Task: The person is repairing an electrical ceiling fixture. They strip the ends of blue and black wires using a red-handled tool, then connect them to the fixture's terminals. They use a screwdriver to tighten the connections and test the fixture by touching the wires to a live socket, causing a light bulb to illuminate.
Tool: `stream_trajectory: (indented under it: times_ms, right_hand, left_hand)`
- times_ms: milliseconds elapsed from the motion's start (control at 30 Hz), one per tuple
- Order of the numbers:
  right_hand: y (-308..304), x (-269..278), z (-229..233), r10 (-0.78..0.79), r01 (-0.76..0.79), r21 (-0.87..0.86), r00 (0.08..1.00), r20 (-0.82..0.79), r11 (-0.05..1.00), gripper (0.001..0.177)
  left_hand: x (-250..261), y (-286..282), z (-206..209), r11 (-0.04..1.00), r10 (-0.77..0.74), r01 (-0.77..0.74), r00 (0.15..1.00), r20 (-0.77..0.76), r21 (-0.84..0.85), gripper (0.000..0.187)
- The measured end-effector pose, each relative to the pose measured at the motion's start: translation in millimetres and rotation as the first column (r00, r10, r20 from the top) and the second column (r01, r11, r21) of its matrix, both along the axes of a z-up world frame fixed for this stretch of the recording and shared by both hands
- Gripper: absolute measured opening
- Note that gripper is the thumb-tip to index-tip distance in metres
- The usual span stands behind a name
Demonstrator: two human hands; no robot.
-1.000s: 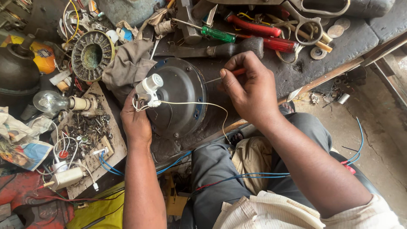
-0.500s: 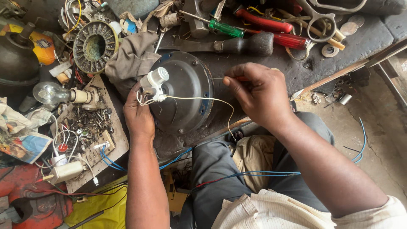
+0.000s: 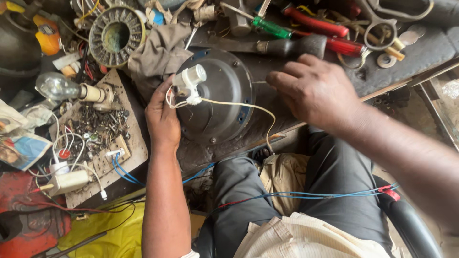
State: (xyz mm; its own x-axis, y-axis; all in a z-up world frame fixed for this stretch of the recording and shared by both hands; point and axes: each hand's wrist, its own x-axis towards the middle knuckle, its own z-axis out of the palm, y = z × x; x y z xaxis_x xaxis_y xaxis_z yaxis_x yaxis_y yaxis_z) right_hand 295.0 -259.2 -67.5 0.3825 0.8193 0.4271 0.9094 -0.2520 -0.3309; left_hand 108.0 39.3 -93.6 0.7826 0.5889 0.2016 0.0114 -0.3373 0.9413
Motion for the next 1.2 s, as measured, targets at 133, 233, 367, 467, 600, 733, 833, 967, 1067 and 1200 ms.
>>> stream_trajectory:
  times_ms: [133, 233, 367, 467, 600, 733, 833, 967, 1067, 1200]
  right_hand:
    - [7, 17, 9, 0.107, -0.043, -0.279, 0.970, 0.220, 0.959, 0.024]
    - [12, 29, 14, 0.240, -0.195, -0.148, 0.880, 0.410, 0.969, 0.034]
    - [18, 42, 18, 0.396, -0.273, -0.305, 0.773, 0.496, 0.913, 0.027]
    - [23, 41, 18, 0.401, -0.279, -0.320, 0.809, 0.429, 0.905, 0.032]
    - [22, 33, 9, 0.319, -0.265, -0.279, 0.932, 0.170, 0.923, 0.043]
    - [21, 26, 11, 0.235, -0.248, -0.142, 0.967, -0.101, 0.958, 0.033]
    - [20, 16, 11, 0.173, -0.196, -0.038, 0.927, -0.334, 0.980, 0.024]
    - [22, 13, 11, 0.032, -0.134, -0.137, 0.819, -0.573, 0.981, 0.026]
    - [19, 6, 18, 0.043, -0.120, -0.222, 0.945, -0.323, 0.968, 0.028]
    - [19, 21, 26, 0.293, -0.221, -0.219, 0.875, 0.385, 0.950, 0.018]
  left_hand:
    - [1, -1, 3, 1.000, -0.008, 0.009, 1.000, -0.020, 0.004, 0.030]
    - [3, -2, 5, 1.000, -0.017, 0.017, 1.000, -0.008, -0.007, 0.030]
    - [3, -2, 5, 1.000, -0.007, 0.007, 1.000, -0.024, 0.014, 0.031]
    - [2, 0, 5, 0.999, -0.016, 0.017, 1.000, -0.019, 0.042, 0.031]
    - [0, 2, 2, 1.000, -0.007, 0.007, 0.999, -0.039, -0.013, 0.029]
    - [2, 3, 6, 0.998, -0.013, 0.016, 0.999, -0.047, 0.066, 0.030]
    - [1, 1, 7, 0.995, -0.011, 0.016, 0.998, -0.054, 0.099, 0.030]
    - [1, 0, 7, 0.997, -0.004, 0.008, 0.999, -0.053, 0.073, 0.029]
    - [2, -1, 9, 0.996, -0.007, 0.011, 0.999, -0.047, 0.089, 0.029]
    - [2, -1, 7, 0.999, -0.008, 0.010, 0.999, -0.041, 0.050, 0.029]
